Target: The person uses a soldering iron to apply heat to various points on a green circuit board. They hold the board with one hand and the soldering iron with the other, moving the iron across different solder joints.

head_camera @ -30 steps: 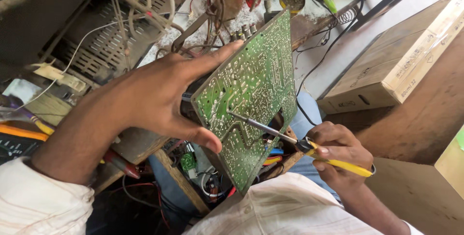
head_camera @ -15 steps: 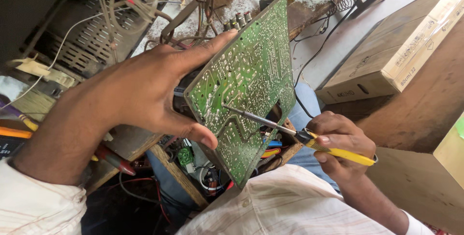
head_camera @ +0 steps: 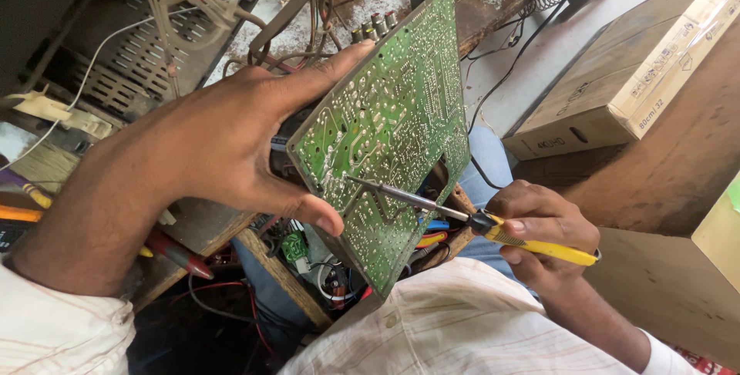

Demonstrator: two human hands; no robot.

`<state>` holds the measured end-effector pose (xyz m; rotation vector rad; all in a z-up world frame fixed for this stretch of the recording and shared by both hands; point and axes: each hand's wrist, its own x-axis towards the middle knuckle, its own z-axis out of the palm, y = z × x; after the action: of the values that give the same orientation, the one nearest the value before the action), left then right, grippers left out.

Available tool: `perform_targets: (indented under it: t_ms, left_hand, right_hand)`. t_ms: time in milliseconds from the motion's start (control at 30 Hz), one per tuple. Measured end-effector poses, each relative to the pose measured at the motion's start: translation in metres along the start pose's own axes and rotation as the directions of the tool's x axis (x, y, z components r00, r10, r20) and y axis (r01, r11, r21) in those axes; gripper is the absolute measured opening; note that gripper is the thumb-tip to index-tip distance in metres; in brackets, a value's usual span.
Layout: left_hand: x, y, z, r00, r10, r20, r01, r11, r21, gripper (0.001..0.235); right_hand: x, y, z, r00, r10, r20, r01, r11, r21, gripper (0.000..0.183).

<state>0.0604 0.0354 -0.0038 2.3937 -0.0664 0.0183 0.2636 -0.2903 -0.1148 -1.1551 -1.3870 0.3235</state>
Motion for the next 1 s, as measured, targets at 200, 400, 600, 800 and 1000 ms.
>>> perform_targets:
  t_ms: [200, 400, 600, 800, 1000]
  left_hand:
    - [-0.0004, -0.0012, 0.001, 0.997, -0.064, 0.04, 0.065, 0.998, -0.017, 0.144]
    - [-0.0007, -0.002, 0.0019, 1.0, 0.001, 0.017, -0.001, 1.0, -0.017, 0.141]
    - [-0.0004, -0.0068, 0.0021, 0.99, 0.142, -0.017, -0.143, 0.986, -0.083, 0.137]
    - [-0.0011, -0.0079, 0.0033, 0.99, 0.137, -0.014, -0.138, 0.987, -0.077, 0.137]
    - [-0.0002, -0.0074, 0.0019, 0.987, 0.159, -0.02, -0.16, 0.983, -0.085, 0.136]
  right_hand:
    - [-0.0017, 0.0013, 0.0009, 1.0, 0.0, -0.002, 0.0, 1.0, -0.01, 0.032]
    - [-0.0018, 0.0016, 0.0016, 1.0, 0.021, -0.011, -0.02, 1.0, 0.016, 0.033]
    - [-0.0007, 0.0033, 0.0016, 1.0, 0.016, -0.02, -0.015, 0.999, 0.052, 0.034]
    - [-0.0007, 0.0028, 0.0019, 0.999, 0.031, -0.017, -0.03, 0.999, 0.035, 0.034]
    - [0.001, 0.0001, 0.0034, 0.999, 0.035, 0.004, -0.035, 0.999, 0.028, 0.031]
